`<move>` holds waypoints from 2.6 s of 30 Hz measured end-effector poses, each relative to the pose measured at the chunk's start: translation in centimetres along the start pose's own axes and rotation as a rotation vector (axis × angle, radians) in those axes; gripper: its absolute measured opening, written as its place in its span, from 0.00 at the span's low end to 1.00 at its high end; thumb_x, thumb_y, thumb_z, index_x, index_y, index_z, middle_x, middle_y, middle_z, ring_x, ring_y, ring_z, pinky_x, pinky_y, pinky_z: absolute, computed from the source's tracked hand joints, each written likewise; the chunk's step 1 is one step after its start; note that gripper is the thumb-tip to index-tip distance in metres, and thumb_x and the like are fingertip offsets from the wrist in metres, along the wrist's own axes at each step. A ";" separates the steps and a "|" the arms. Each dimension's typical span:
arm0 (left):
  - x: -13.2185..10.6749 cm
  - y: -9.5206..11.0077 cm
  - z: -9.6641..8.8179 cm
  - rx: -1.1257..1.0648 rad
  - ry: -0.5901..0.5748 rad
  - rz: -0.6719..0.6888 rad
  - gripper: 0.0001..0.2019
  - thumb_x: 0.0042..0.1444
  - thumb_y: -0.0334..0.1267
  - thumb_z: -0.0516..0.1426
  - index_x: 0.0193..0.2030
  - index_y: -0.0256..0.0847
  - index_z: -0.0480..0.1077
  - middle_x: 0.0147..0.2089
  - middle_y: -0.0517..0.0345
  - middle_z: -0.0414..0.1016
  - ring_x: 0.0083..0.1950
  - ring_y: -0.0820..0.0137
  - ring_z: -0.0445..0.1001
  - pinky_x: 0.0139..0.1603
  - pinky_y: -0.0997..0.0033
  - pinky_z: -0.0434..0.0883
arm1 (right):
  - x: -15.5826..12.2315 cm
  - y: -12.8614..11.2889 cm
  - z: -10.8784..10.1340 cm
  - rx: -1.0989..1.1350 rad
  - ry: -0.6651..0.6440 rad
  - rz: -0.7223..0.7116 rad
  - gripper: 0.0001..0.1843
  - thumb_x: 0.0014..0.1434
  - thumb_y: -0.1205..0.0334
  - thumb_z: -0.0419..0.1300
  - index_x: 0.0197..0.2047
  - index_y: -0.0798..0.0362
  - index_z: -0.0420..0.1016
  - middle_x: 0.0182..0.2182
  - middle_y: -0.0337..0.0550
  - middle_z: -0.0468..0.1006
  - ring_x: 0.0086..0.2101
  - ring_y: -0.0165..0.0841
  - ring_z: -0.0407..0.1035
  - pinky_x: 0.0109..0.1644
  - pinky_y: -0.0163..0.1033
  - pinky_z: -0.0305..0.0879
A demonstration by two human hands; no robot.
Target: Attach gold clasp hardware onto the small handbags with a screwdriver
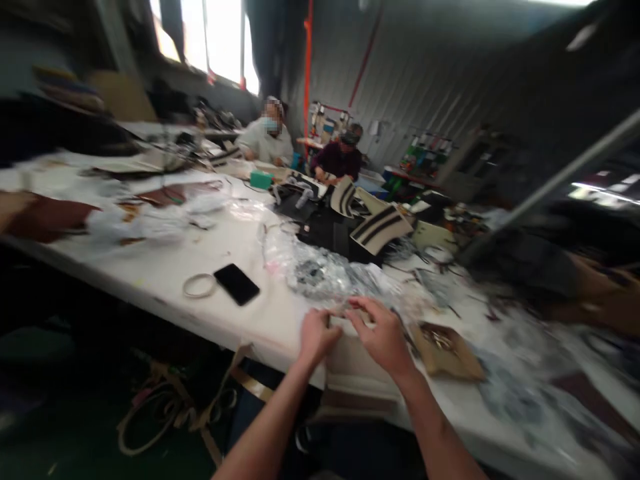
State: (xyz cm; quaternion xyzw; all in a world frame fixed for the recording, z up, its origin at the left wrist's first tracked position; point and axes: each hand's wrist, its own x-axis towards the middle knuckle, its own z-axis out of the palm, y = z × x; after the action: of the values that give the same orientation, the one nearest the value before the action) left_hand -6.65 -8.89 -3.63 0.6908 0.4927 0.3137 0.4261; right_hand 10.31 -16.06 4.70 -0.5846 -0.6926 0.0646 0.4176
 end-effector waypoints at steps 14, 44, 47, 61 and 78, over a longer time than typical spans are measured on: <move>1.2 -1.7 3.0 -0.105 -0.013 -0.088 0.28 0.52 0.55 0.68 0.54 0.38 0.85 0.54 0.47 0.79 0.51 0.54 0.78 0.56 0.58 0.75 | -7.2 11.9 -3.2 0.062 0.146 0.422 0.18 0.65 0.57 0.67 0.56 0.51 0.87 0.52 0.52 0.84 0.43 0.40 0.78 0.45 0.43 0.78; 2.9 1.4 1.5 -0.197 -0.201 -0.427 0.44 0.30 0.65 0.78 0.54 0.42 0.84 0.50 0.46 0.89 0.60 0.39 0.82 0.55 0.51 0.80 | -7.2 14.9 -3.8 0.285 0.134 0.290 0.17 0.71 0.65 0.69 0.60 0.41 0.87 0.56 0.42 0.87 0.59 0.41 0.77 0.70 0.48 0.69; 2.3 2.6 1.4 -0.181 -0.159 -0.402 0.43 0.29 0.64 0.78 0.51 0.41 0.84 0.49 0.45 0.88 0.56 0.41 0.84 0.52 0.53 0.81 | -7.2 14.7 -3.9 0.293 0.123 0.279 0.18 0.71 0.65 0.68 0.60 0.41 0.87 0.57 0.43 0.87 0.60 0.42 0.76 0.70 0.49 0.70; 1.4 1.8 2.2 -0.248 -0.182 -0.252 0.21 0.42 0.50 0.68 0.40 0.39 0.85 0.41 0.50 0.83 0.46 0.52 0.80 0.47 0.60 0.73 | -0.3 16.1 -6.4 0.063 -0.045 0.233 0.13 0.67 0.56 0.68 0.53 0.44 0.90 0.50 0.48 0.90 0.45 0.45 0.82 0.57 0.52 0.79; 1.5 0.6 2.6 -0.195 -0.116 -0.191 0.16 0.44 0.48 0.70 0.33 0.37 0.81 0.34 0.54 0.76 0.45 0.54 0.75 0.46 0.62 0.70 | 18.2 13.4 11.1 -0.157 -0.560 -0.121 0.05 0.58 0.73 0.70 0.33 0.56 0.88 0.41 0.49 0.85 0.37 0.37 0.76 0.43 0.37 0.68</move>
State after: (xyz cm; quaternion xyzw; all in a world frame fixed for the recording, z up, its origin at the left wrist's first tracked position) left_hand -3.65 -8.28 -4.23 0.6130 0.4982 0.2776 0.5468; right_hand 13.74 8.18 -1.03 -0.5321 -0.8173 0.1446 0.1671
